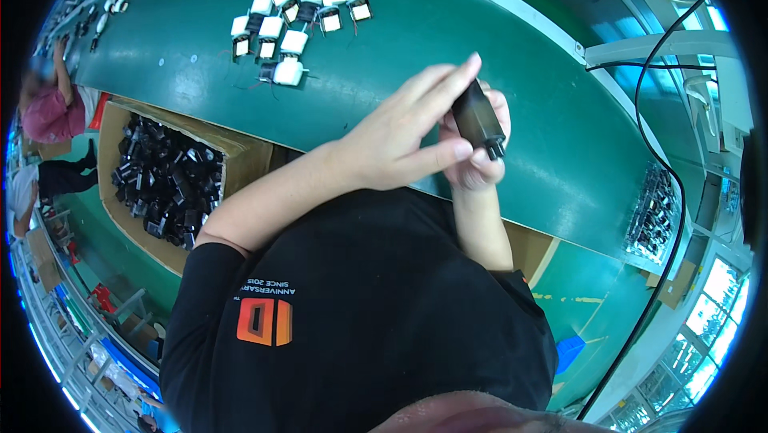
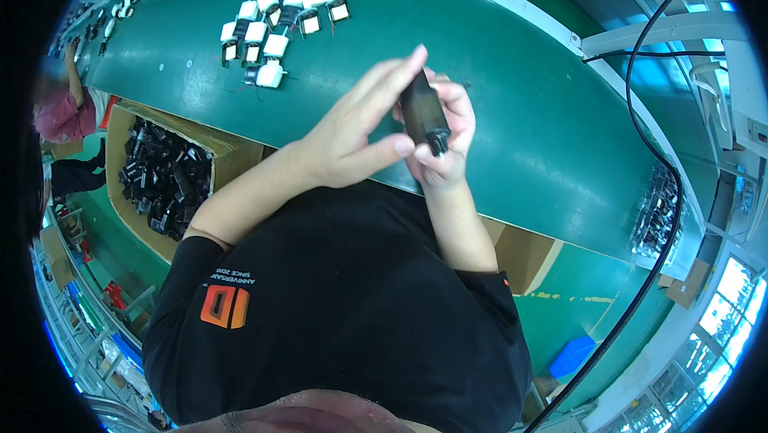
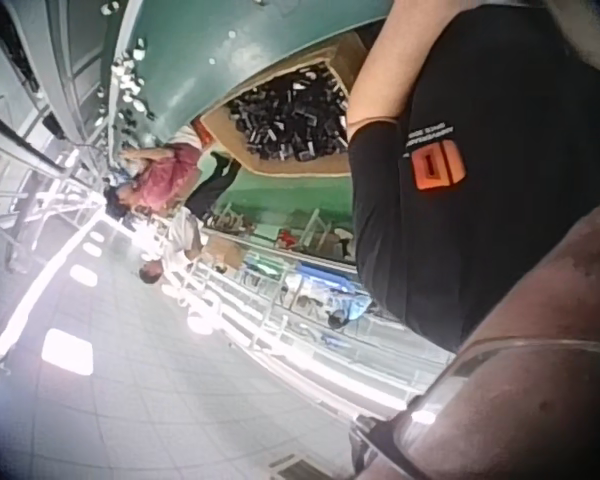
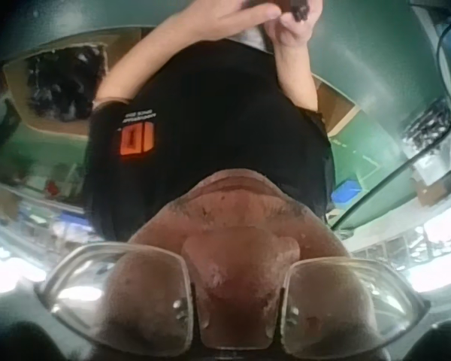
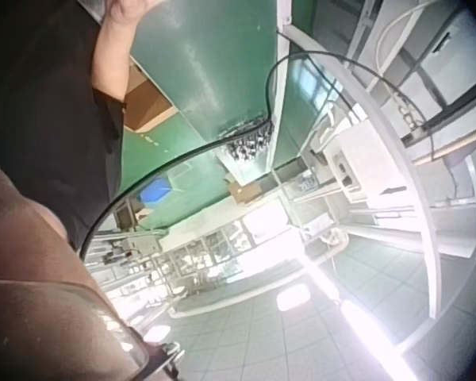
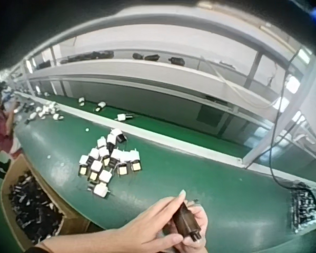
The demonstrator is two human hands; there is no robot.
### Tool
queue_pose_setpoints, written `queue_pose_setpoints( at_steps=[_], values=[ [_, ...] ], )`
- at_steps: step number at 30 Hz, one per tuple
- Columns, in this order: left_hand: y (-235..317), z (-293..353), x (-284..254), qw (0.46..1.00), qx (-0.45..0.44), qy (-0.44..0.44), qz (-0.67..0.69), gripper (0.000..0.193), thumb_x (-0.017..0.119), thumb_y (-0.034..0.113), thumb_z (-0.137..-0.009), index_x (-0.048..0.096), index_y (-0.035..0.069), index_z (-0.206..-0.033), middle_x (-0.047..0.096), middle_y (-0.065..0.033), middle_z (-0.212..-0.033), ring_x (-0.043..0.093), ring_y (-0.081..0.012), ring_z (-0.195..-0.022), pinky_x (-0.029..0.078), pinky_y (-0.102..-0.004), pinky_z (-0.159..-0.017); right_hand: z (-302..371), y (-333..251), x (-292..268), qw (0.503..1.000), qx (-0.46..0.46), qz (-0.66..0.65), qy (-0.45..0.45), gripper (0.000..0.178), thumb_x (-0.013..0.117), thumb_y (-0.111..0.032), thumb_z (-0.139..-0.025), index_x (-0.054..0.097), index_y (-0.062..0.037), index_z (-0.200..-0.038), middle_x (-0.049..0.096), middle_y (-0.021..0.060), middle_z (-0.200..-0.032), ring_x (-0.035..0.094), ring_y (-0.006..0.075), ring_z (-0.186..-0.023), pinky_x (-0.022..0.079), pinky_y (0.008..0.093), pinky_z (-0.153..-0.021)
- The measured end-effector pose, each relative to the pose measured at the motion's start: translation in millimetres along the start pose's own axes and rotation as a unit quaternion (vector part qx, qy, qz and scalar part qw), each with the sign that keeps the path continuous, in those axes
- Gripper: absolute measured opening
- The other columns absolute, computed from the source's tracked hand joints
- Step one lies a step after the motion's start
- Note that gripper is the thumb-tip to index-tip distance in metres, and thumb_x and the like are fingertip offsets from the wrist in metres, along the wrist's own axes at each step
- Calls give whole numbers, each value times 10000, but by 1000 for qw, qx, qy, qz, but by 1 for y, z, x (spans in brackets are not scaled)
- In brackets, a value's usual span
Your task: Assembling electronic components by inserting white internal units into black plastic housings and placing them in a tray.
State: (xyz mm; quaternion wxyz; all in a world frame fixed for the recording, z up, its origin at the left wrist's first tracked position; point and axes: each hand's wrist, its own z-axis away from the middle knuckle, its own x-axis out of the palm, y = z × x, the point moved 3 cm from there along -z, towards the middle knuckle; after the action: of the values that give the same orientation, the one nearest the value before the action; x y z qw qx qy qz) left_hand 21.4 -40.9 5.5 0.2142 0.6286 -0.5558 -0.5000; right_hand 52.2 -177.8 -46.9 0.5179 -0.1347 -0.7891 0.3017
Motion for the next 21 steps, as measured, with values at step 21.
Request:
queue_pose_setpoints(
  at_steps=[21],
  values=[
    [-124,375,-181,739,-611,-7,-284,616,615,315,-885,429,108,-1435,316,-165,-1550,296,-400,-1412,268,-526,-1129,-39,-56,-6,722,168,561,-368,126,611,-64,-816,660,-41,-929,649,113,-817,643,278,-734,536,377,-685]
  ],
)
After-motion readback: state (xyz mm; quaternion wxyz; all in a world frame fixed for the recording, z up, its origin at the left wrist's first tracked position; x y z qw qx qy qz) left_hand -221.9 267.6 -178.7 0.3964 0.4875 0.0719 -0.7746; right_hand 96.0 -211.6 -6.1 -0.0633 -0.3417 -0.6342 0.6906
